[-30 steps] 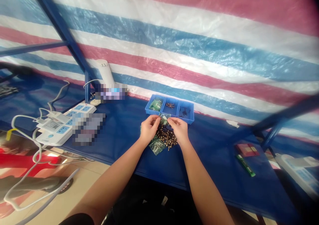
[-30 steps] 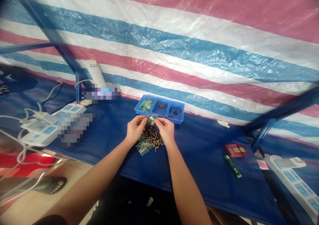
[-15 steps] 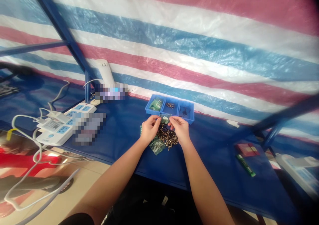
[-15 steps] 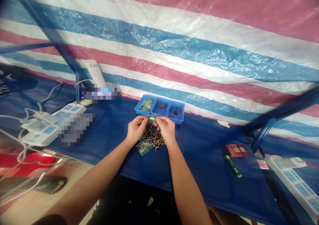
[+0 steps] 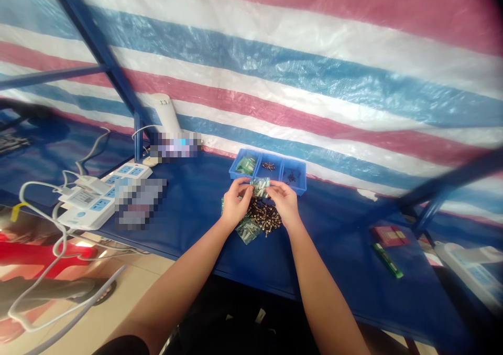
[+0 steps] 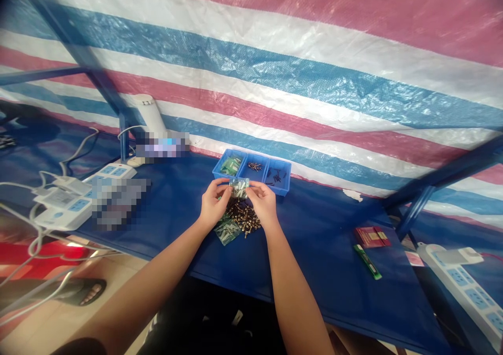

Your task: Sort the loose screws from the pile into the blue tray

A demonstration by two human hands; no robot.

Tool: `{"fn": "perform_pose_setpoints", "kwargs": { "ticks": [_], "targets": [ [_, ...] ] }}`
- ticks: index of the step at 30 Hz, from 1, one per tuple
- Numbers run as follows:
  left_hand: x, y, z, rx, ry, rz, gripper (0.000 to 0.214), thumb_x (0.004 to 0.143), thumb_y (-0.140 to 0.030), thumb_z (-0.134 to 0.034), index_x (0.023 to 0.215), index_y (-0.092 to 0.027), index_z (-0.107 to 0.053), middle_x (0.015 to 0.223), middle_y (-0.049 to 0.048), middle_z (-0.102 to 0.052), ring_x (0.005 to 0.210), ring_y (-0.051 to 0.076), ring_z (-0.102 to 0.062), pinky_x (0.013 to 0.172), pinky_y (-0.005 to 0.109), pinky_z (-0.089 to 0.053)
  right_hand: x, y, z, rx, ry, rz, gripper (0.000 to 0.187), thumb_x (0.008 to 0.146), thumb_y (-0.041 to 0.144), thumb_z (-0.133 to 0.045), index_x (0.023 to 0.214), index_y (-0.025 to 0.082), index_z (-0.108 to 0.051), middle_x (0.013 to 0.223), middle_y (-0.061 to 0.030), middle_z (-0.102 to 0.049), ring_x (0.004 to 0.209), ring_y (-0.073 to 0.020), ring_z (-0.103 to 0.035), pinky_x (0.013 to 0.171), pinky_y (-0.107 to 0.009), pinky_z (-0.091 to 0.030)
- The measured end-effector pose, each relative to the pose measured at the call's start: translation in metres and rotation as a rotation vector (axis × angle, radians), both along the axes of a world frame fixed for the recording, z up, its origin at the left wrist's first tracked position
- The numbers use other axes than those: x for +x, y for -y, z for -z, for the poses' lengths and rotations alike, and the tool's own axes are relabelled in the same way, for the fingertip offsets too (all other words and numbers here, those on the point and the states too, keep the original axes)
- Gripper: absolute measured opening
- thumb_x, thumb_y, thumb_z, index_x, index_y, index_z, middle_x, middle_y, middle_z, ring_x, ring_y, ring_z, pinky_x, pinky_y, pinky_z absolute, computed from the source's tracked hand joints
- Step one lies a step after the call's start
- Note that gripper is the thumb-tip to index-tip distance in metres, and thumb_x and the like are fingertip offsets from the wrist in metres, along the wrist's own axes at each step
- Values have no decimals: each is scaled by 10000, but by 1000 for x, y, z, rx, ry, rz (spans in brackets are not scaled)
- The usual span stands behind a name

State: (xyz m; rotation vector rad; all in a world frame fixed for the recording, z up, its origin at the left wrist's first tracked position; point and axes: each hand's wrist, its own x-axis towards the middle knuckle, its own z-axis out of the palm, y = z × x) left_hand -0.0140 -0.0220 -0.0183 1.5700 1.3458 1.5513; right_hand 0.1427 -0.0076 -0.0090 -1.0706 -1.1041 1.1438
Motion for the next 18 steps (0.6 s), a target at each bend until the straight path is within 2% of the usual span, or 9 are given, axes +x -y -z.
{"fn": "perform_pose_setpoints", "kwargs": {
  "ticks": [4, 8, 14, 18],
  "targets": [
    [-1, 0, -1, -3, 2, 38, 316, 886, -363, -569, 1160, -207, -551, 836, 19, -703, 681, 143, -674, 669, 252, -519, -1, -1, 0, 2, 37, 37, 237, 704, 379, -728, 867, 207, -722, 879, -44, -732, 793, -207, -661, 706, -329, -510],
    [-2, 1, -2, -1, -23, 54, 278, 891, -356, -553, 1119, -199, -572, 766, 5, -678, 645, 139, -657, 642, 248, -513, -1, -1, 1, 14, 35, 35, 265, 716, 396, -719, 897, 203, -730, 912, -52, -734, 833, -219, -662, 723, -341, -519],
    [-2, 0, -2, 9, -49, 67, 273, 883, -379, -568, 1064, -185, -632, 847, 41, -688, 667, 141, -641, 648, 258, -522, 0, 0, 0, 73, 34, 61, 312, 736, 425, -716, 937, 187, -737, 903, -60, -726, 835, -214, -659, 783, -375, -523],
    [-1, 0, -1, 30, -111, 109, 268, 862, -392, -599, 1005, -177, -671, 811, 40, -682, 658, 140, -608, 620, 250, -499, -1, 1, -1, 91, 25, 40, 328, 718, 413, -741, 960, 192, -729, 869, -52, -721, 808, -202, -659, 774, -361, -527]
  ]
}}
